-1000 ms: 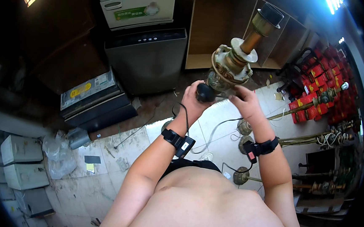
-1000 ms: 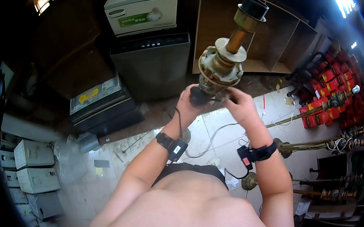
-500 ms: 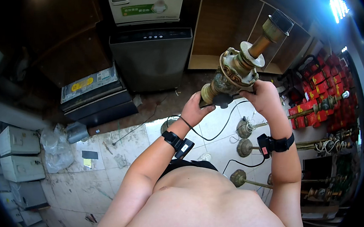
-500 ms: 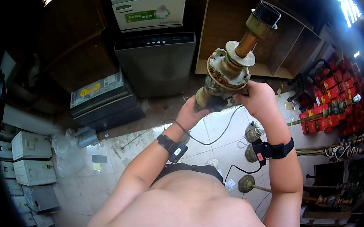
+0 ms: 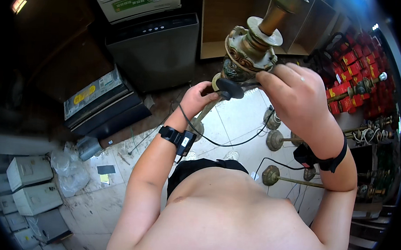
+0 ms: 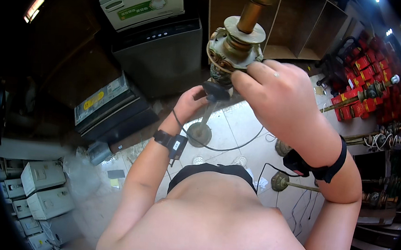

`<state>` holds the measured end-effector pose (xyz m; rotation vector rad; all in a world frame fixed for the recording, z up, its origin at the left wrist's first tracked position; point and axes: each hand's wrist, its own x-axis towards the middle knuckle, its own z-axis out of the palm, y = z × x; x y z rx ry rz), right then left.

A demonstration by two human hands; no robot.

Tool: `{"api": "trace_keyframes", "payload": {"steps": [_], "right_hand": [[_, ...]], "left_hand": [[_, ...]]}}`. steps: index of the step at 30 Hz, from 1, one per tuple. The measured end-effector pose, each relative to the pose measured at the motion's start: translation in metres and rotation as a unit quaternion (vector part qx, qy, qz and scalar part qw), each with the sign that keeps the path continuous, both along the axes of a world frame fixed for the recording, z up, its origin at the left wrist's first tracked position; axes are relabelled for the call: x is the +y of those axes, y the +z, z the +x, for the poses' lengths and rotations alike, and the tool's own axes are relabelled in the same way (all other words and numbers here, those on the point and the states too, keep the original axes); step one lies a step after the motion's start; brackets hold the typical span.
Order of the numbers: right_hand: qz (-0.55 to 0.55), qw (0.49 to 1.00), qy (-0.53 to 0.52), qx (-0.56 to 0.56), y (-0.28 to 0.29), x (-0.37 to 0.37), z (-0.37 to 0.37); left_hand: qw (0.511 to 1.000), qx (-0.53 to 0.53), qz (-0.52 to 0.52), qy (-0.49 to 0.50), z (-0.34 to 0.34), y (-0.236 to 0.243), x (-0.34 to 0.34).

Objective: The person untangles and wraps a white electrical cord around the pole of a floor lamp, then handles a black power cord and a light bulb to assemble the lamp parts.

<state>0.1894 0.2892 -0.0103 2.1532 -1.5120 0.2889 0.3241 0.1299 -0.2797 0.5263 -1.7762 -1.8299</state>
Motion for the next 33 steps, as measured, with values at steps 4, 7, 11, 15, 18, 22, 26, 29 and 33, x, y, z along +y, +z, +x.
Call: {"api": "trace_keyframes", "payload": {"steps": [4, 7, 11, 15, 18, 22, 26, 29, 33], "right_hand": [[-0.028, 0.999, 0.024, 0.01, 0.002, -0.014, -0.005], [-0.06, 0.997, 0.041, 0.007, 0.004, -0.028, -0.002], [-0.069, 0.997, 0.046, -0.005, 0.003, -0.034, -0.008], [-0.065, 0.996, 0.056, -0.021, 0.003, -0.041, -0.007], [-0.058, 0.997, 0.053, -0.025, 0.006, -0.045, -0.005], [-0.048, 0.997, 0.054, -0.028, 0.01, -0.049, -0.003], [-0.084, 0.994, 0.064, -0.033, 0.008, -0.054, -0.002], [-0.077, 0.996, 0.039, -0.013, 0.013, -0.058, 0.001], [-0.072, 0.997, 0.014, 0.028, 0.021, -0.065, 0.005]], "left_hand": [[0.99, -0.104, -0.089, 0.031, 0.02, -0.034, 0.013], [0.966, -0.225, -0.129, 0.0, 0.066, -0.088, 0.023], [0.862, -0.451, -0.191, -0.132, 0.148, -0.164, 0.062], [0.806, -0.509, -0.071, -0.293, 0.21, -0.185, 0.088], [0.863, -0.415, -0.015, -0.288, 0.238, -0.171, 0.101], [0.69, -0.565, -0.142, -0.43, 0.22, -0.066, 0.08], [0.87, -0.429, -0.185, -0.16, 0.186, -0.013, 0.039], [0.947, -0.245, -0.207, 0.007, 0.118, 0.035, 0.031], [0.985, -0.039, -0.161, 0.054, 0.03, 0.042, 0.017]]}}
